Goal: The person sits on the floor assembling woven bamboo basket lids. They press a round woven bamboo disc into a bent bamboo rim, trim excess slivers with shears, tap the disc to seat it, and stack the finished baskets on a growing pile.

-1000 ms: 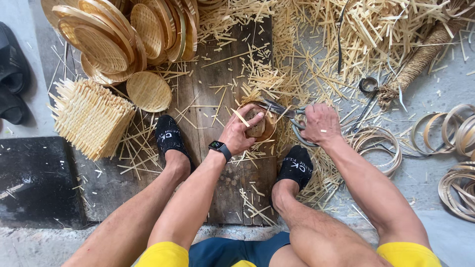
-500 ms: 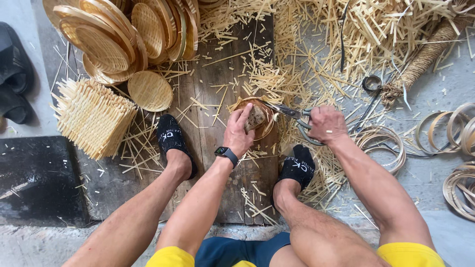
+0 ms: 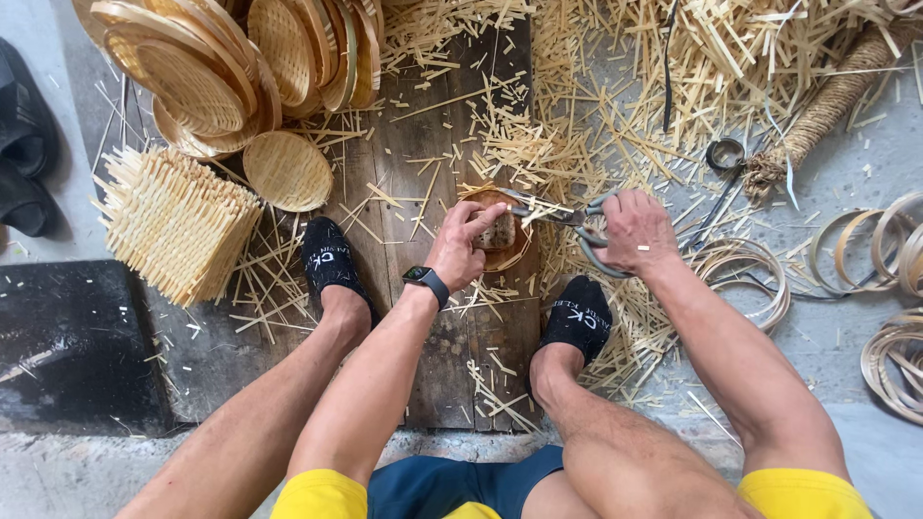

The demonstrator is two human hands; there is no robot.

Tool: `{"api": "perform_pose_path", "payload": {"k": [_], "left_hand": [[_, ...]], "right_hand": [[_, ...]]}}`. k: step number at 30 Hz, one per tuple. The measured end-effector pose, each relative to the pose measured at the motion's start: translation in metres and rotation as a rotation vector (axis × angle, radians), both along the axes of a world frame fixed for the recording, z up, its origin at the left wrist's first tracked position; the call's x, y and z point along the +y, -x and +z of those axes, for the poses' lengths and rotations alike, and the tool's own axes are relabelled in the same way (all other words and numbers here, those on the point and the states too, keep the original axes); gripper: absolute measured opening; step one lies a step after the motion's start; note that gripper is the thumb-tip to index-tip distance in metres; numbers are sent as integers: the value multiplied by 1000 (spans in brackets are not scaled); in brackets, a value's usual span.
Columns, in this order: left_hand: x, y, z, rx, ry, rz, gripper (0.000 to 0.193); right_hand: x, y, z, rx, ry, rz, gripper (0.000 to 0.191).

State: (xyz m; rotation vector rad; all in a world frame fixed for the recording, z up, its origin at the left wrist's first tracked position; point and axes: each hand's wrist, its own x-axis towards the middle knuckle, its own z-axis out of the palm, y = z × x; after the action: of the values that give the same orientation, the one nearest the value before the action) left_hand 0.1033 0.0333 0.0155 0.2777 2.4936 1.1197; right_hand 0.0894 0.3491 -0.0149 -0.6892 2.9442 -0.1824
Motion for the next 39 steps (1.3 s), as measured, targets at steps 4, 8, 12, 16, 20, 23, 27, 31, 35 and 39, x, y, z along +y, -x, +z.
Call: {"api": "perform_pose_path", "payload": {"k": [4, 8, 12, 16, 20, 23, 27, 31, 35, 39], "left_hand": [[-1, 5, 8, 22, -33, -98, 90], [6, -5, 20, 112, 217, 19, 86], [25, -22, 19, 66, 35, 356, 99], [27, -20, 10, 187, 21, 250, 95], [19, -16, 9, 257, 38, 138, 94], [20, -20, 12, 128, 100, 284, 100], [26, -21, 11, 209, 107, 246, 93], [25, -22, 9, 227, 66, 127, 93], [25, -29, 10, 202, -55, 407, 98], [28, -31, 9, 191, 8, 353, 81]], "right_hand": [[-17, 4, -1, 32, -72, -23, 36], [-15, 8, -3, -246, -224, -74, 18], [-8, 7, -1, -246, -146, -71, 20], [-17, 5, -4, 135, 18, 10, 46], [-14, 6, -7, -249, -195, -86, 24], [4, 6, -3, -401, -198, -142, 22], [2, 4, -4, -55, -9, -32, 47], [-16, 1, -16, -139, -161, -55, 45], [-7, 0, -17, -238, -144, -72, 24], [-9, -1, -12, -50, -36, -63, 50]]}}
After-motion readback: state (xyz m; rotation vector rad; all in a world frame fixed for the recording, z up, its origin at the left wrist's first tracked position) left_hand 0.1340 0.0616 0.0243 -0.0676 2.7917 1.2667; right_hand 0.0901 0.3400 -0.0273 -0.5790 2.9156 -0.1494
